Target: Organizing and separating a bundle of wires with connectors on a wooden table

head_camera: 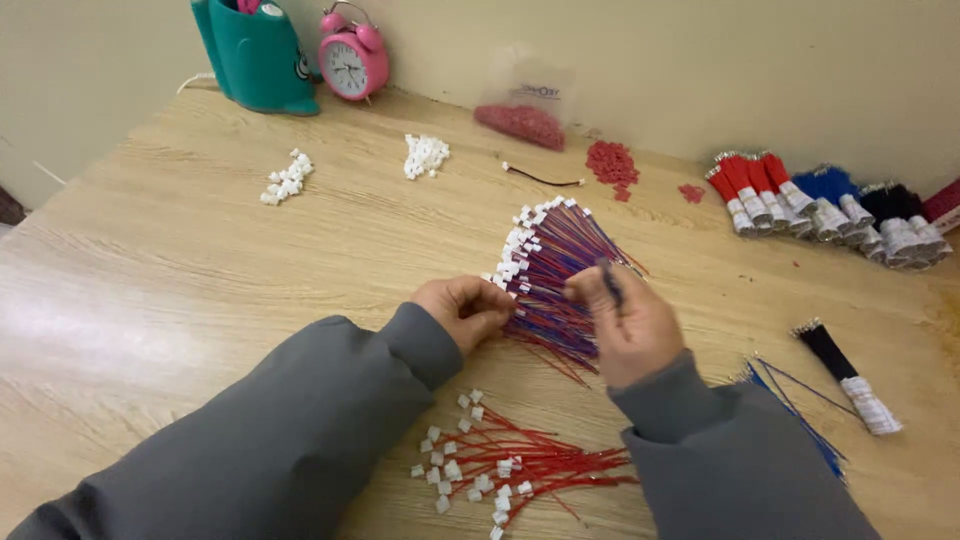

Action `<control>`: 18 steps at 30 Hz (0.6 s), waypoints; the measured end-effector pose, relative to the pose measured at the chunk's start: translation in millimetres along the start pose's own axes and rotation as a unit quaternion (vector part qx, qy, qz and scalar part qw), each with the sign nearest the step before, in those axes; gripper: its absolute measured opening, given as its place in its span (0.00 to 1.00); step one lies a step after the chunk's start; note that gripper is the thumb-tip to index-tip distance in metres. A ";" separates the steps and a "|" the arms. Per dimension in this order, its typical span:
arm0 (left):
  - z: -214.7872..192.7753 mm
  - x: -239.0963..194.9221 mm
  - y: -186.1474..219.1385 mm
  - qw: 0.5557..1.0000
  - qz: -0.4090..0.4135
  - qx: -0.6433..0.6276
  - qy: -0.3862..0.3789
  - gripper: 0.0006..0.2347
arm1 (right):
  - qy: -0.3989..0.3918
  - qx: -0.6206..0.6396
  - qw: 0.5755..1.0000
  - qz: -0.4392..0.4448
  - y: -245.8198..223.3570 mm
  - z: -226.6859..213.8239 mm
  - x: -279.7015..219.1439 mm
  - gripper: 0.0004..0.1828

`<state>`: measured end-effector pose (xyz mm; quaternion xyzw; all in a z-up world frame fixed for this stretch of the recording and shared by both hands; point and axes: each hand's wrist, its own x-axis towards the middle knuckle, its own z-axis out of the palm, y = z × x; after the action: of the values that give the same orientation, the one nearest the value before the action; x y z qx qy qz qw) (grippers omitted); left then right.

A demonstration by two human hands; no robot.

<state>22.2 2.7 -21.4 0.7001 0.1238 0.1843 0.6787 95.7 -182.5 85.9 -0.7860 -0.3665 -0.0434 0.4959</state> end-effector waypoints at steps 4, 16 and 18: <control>-8.5 -12.7 19.2 0.975 0.038 0.216 0.041 0.08 | -0.022 0.009 1.000 -0.015 17.6 1.7 -7.7 0.13; -30.6 -25.2 31.1 0.860 0.040 0.413 -0.297 0.16 | -0.179 -0.062 0.982 -0.002 29.5 27.8 -26.2 0.12; -29.5 -21.3 24.9 0.825 0.029 0.465 -0.320 0.10 | -0.188 -0.057 0.980 0.011 32.1 30.1 -27.4 0.11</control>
<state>-11.4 19.2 1.8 0.9558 -0.0497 -0.1097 0.2682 86.8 -180.3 34.8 -0.8109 -0.4415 0.0901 0.3732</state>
